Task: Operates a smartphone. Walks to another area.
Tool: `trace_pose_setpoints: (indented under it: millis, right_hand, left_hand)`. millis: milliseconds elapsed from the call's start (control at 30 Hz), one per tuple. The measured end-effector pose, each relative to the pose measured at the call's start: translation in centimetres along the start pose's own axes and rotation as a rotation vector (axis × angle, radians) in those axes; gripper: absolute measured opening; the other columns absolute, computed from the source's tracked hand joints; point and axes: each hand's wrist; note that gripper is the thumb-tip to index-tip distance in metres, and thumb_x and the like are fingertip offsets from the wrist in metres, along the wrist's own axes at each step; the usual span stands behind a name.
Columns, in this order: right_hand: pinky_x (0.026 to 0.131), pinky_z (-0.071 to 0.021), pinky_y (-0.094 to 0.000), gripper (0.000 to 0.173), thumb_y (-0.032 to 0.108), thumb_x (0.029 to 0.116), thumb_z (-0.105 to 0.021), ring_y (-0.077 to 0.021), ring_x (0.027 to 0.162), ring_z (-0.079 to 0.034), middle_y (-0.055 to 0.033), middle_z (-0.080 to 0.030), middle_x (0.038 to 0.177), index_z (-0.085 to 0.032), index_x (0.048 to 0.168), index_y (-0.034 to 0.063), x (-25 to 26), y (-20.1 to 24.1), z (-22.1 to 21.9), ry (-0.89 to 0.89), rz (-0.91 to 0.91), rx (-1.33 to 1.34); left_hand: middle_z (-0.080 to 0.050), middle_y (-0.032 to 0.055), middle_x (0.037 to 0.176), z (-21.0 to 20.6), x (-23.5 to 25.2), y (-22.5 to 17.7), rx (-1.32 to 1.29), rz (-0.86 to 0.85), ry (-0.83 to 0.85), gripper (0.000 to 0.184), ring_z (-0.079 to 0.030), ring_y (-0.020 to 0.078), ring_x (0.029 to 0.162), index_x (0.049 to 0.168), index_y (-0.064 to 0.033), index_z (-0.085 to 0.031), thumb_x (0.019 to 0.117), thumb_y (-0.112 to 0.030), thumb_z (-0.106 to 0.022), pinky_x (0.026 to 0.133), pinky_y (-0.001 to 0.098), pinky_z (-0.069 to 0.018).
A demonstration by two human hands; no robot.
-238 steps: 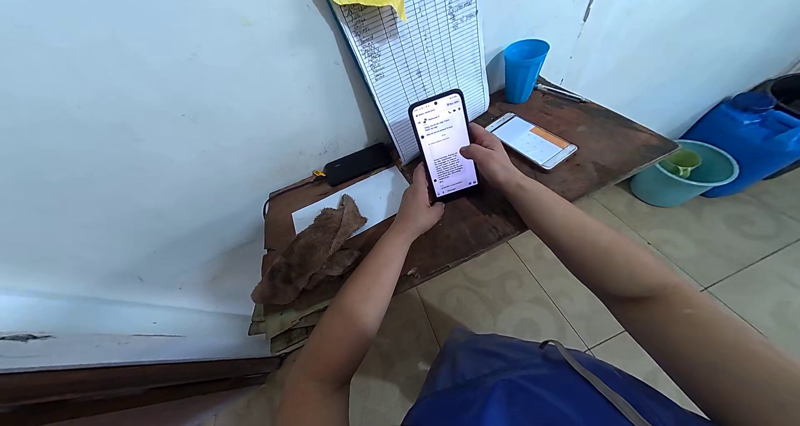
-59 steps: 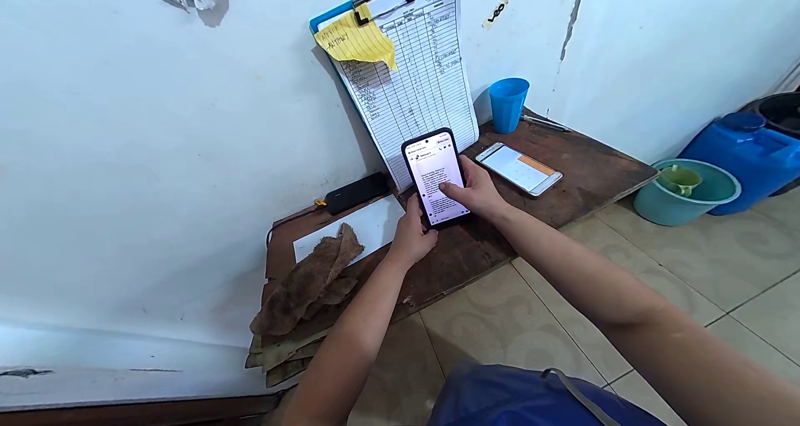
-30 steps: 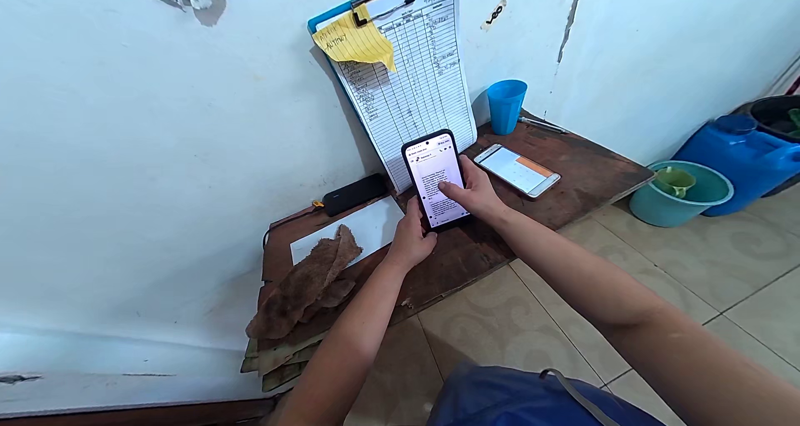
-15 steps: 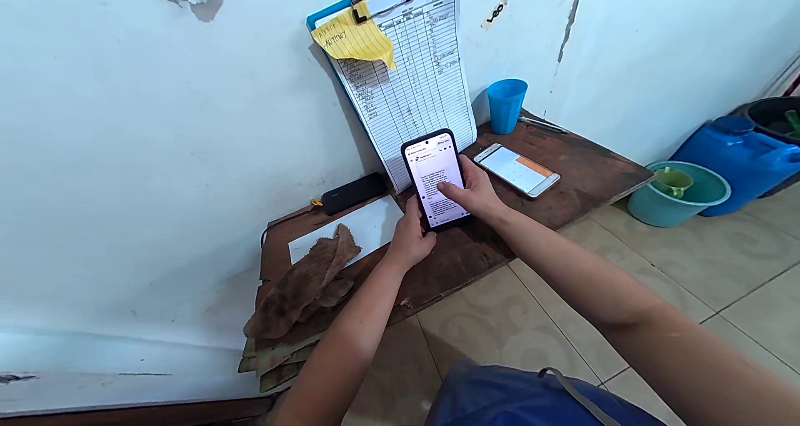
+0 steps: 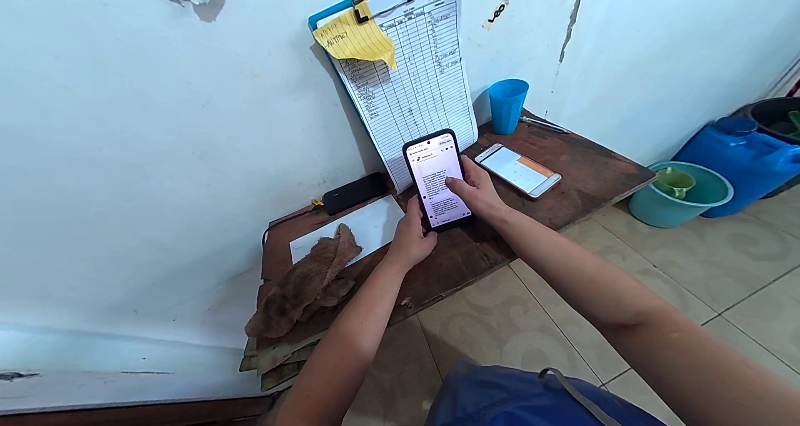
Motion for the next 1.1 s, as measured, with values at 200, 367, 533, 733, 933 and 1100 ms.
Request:
trace_pose_setpoints:
  millis: [200,367,533,733,933,1100]
  right_hand:
    - [0.077,-0.059,-0.03,0.04,0.013,0.0889,-0.066,-0.0084,0.084,-0.07,-0.0095,-0.069,0.097,-0.054,0.124,-0.0026,0.01,0.04,-0.16,-0.009,-0.025,0.024]
    - [0.078,-0.0586,-0.0298,0.042,0.013,0.0883,-0.067,-0.0088,0.085,-0.07,-0.0097,-0.069,0.098,-0.054,0.124,-0.0024,0.05,0.04,-0.16,-0.01,-0.025,0.013]
    - [0.078,-0.0587,-0.0295,0.041,0.014,0.0881,-0.067,-0.0082,0.084,-0.07,-0.0094,-0.07,0.098,-0.054,0.124,-0.0023,0.04,-0.05,-0.14,-0.01,-0.023,0.004]
    - [0.077,-0.0578,-0.0286,0.034,0.01,0.0935,-0.059,-0.008,0.083,-0.069,-0.0101,-0.068,0.098,-0.053,0.124,-0.0036,0.03,0.04,0.01,0.007,-0.02,0.016]
    - [0.077,-0.0571,-0.0276,0.032,0.01,0.0948,-0.053,-0.0064,0.083,-0.068,-0.0088,-0.068,0.097,-0.054,0.124,-0.0032,0.01,-0.01,0.09,0.005,-0.003,0.013]
    - [0.077,-0.0566,-0.029,0.03,0.009,0.0959,-0.05,-0.0077,0.083,-0.068,-0.0098,-0.068,0.097,-0.054,0.123,-0.0036,0.02,0.07,0.1,0.005,-0.013,0.005]
  left_hand:
    - [-0.064,0.0232,0.115,0.04,-0.06,-0.14,0.02,0.009,0.003,0.074,-0.067,0.0202,0.089,0.151,0.0094,-0.026,0.0845,0.008,-0.059,0.08,0.0334,-0.0547]
    - [-0.064,0.0228,0.117,0.05,-0.06,-0.19,0.015,0.009,0.002,0.075,-0.067,0.0191,0.092,0.151,0.0099,-0.026,0.084,0.009,-0.059,0.081,0.0321,-0.0546]
    - [-0.064,0.0221,0.115,0.01,-0.09,-0.2,0.012,0.003,0.0,0.074,-0.066,0.0177,0.089,0.15,0.0095,-0.027,0.0834,0.009,-0.058,0.079,0.0309,-0.0542]
    - [-0.063,0.0217,0.113,0.08,-0.12,-0.34,0.015,0.012,0.003,0.073,-0.065,0.0173,0.086,0.15,0.0104,-0.027,0.0835,0.008,-0.058,0.077,0.0306,-0.0538]
    - [-0.063,0.0223,0.113,0.08,-0.1,-0.44,0.028,0.026,0.008,0.073,-0.065,0.0176,0.086,0.15,0.01,-0.026,0.0848,0.008,-0.058,0.078,0.031,-0.0538]
    - [-0.064,0.0219,0.114,0.04,-0.09,-0.31,0.022,0.011,0.002,0.074,-0.066,0.0168,0.087,0.15,0.0102,-0.026,0.0843,0.009,-0.059,0.078,0.0303,-0.0539]
Point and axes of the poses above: each hand's wrist, its own x-axis towards the middle knuckle, its own z-axis out of the back of the hand, y = z × x
